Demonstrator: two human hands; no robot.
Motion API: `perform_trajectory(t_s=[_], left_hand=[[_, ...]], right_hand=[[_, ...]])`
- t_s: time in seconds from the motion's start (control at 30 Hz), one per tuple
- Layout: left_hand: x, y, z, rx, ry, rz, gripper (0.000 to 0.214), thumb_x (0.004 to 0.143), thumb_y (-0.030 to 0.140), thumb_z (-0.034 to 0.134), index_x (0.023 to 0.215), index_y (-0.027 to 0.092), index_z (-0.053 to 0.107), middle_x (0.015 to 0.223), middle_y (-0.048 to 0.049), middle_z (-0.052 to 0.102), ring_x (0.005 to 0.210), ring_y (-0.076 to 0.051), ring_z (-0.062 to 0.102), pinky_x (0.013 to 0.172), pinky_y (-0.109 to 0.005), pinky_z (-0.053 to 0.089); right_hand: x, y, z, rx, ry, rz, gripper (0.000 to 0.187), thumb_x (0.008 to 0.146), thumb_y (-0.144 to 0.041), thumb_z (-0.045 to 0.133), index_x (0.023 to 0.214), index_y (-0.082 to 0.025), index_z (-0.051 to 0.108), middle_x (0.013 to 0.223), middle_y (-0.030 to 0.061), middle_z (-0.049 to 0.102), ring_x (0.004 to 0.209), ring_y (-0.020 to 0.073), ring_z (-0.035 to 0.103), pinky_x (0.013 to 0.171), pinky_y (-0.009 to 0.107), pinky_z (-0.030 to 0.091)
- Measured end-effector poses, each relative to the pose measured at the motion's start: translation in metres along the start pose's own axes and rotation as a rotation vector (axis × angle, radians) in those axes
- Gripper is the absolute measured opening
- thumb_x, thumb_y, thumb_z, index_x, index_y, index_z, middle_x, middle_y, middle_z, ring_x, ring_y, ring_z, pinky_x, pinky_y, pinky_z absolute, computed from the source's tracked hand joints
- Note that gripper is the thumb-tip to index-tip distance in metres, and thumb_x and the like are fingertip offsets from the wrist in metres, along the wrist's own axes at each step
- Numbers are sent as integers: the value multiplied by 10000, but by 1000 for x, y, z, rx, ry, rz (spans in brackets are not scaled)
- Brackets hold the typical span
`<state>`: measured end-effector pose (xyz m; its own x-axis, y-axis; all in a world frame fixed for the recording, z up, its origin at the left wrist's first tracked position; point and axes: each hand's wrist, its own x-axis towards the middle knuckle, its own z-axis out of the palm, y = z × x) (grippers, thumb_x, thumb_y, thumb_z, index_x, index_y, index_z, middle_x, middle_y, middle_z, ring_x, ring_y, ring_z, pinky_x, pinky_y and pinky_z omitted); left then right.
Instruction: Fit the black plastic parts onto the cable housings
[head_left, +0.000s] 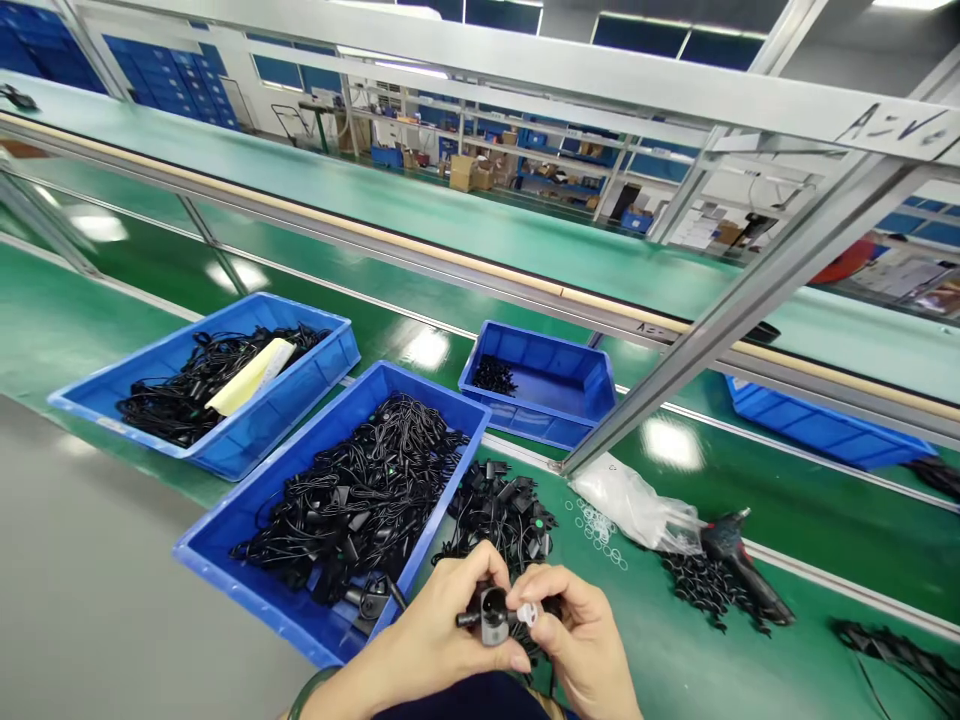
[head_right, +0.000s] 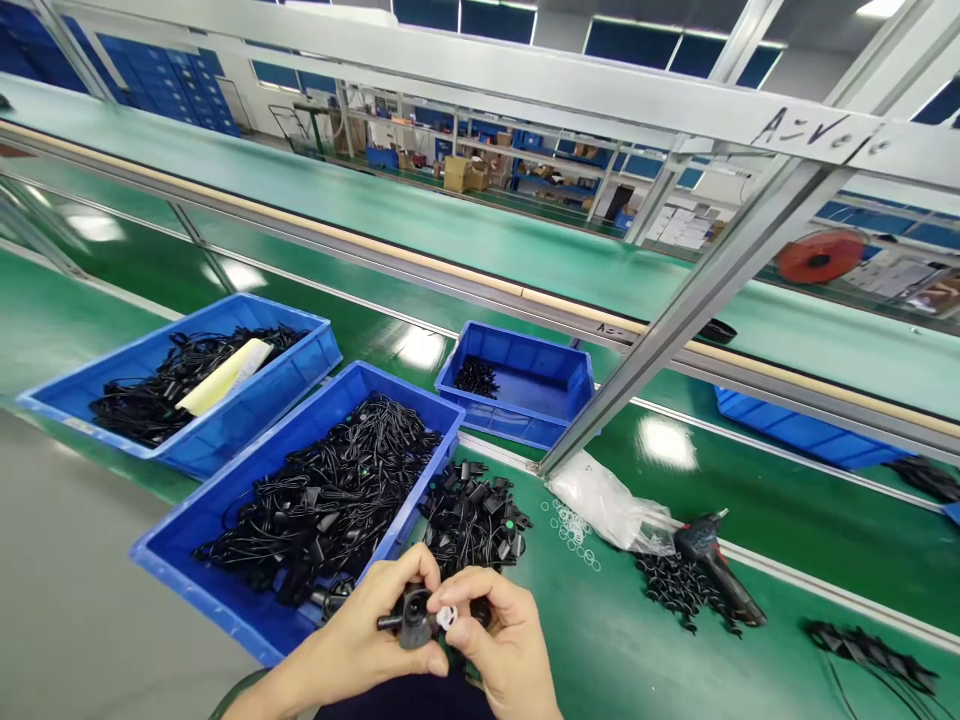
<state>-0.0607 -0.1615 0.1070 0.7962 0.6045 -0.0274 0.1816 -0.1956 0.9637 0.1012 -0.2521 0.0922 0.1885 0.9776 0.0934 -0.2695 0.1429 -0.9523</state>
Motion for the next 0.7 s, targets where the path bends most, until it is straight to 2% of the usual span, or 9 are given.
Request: perform_trajectory(t_s=[0.03,0.1,0.3,0.47,0.7], left_hand=[[-1,-1,3,1,-9,-5,487,689,542,824,879,192,544,832,24,570,754,-137,488,661,-232,345],[-2,-3,8,0,-33,-24,486,701,558,810,884,192,548,867,17,574,807,-151,492,701,-240,354],[-5,-3,14,13,-40,-61,443,727,528,803,894,192,566,872,30,542,815,-145,478,726,-247,350],[-5,-4,16,-38,-43,-42,426,734,476,816,944,197,572,878,38,542,815,-138,487,722,-239,355],[-7,-7,18,-11,-33,-64,438,716,483,828,922,197,569,898,32,552,847,-147,484,742,-239,350]], right_hand=[[-1,-2,2,-59,3,-32,157,836,-440,751,911,-303,751,827,21,727,764,145,608,705,238,488],[-3,-6,5,-163,-2,-92,121,861,-419,728,932,-324,752,842,7,747,737,140,618,692,238,496],[-7,-7,6,-379,2,-254,98,898,-314,695,986,-329,735,887,-1,754,796,160,664,723,263,522],[-8,-4,6,-383,80,-228,77,857,-365,736,902,-308,760,949,34,646,758,146,639,586,230,512],[-10,-3,7,-416,73,-184,74,857,-366,734,921,-339,761,958,19,571,651,97,540,562,220,472]])
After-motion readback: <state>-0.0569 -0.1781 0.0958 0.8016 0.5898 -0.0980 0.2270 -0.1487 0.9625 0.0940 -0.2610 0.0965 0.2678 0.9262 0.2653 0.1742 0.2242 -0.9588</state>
